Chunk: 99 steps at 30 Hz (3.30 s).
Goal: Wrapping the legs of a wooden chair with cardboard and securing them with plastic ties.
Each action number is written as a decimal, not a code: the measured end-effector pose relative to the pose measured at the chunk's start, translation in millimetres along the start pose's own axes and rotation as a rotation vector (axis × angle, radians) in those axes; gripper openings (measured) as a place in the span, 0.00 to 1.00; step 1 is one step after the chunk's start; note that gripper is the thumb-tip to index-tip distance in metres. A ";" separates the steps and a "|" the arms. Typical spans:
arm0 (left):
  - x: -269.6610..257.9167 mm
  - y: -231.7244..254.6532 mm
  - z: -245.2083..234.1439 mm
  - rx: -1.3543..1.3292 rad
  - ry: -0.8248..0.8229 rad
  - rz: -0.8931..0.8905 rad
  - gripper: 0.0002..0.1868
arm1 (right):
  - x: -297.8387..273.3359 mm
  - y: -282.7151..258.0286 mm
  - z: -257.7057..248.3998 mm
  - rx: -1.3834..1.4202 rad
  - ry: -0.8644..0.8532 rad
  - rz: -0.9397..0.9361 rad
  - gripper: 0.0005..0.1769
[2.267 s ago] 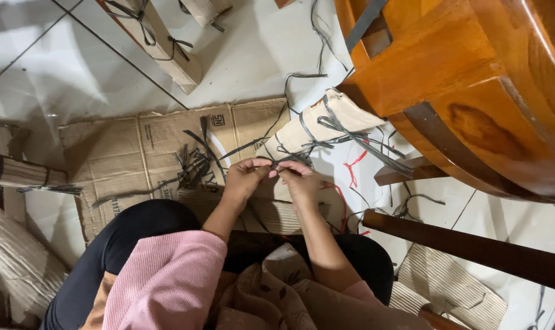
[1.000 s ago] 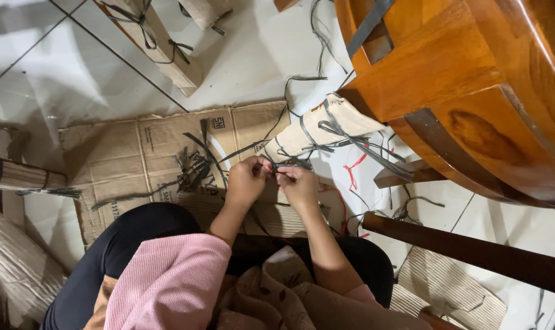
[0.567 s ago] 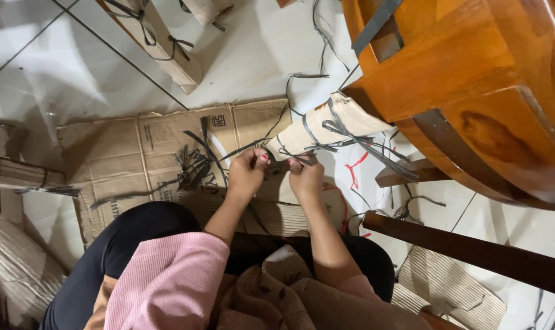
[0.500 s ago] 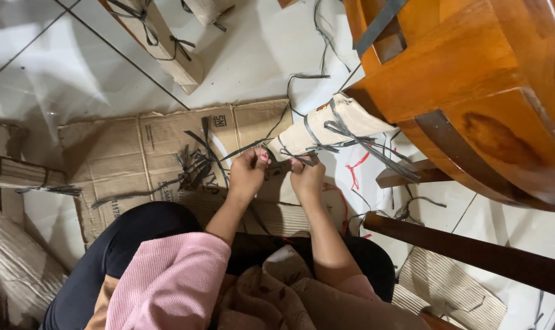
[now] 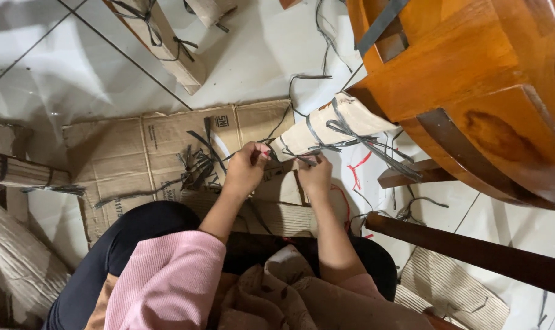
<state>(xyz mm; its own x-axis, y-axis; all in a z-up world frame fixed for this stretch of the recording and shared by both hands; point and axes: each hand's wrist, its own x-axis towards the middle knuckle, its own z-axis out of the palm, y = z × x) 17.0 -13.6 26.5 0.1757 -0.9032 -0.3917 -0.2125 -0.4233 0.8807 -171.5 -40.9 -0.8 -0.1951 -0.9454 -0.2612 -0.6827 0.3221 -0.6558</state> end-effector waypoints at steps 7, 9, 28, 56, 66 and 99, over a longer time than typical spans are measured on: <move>-0.8 10.3 -21.0 0.697 -0.107 0.062 0.13 | 16.9 19.3 -14.4 -0.106 -0.161 0.021 0.10; -13.5 10.3 -18.9 0.853 -0.212 0.055 0.13 | 10.2 -3.7 -38.9 -0.117 -0.232 -0.002 0.13; -166.1 175.0 -26.7 0.287 -0.231 0.680 0.10 | -43.5 -71.0 -218.7 0.373 -0.571 -0.436 0.18; -185.7 237.9 184.5 0.593 -0.223 1.090 0.11 | -17.0 67.9 -313.1 0.805 0.925 0.017 0.25; -199.4 255.6 181.7 0.667 -0.151 1.134 0.34 | 7.6 54.4 -281.6 0.879 0.817 -0.083 0.28; -158.2 219.4 73.8 1.040 0.286 0.823 0.31 | -31.5 -58.5 -181.3 0.615 0.498 -0.410 0.35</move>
<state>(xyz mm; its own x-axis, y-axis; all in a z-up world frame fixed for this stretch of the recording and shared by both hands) -128.4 31.1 262.0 -0.1887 -0.9259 0.3272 -0.9512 0.2551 0.1735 -253.0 -39.2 174.2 -0.3998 -0.8583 0.3216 -0.2955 -0.2115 -0.9317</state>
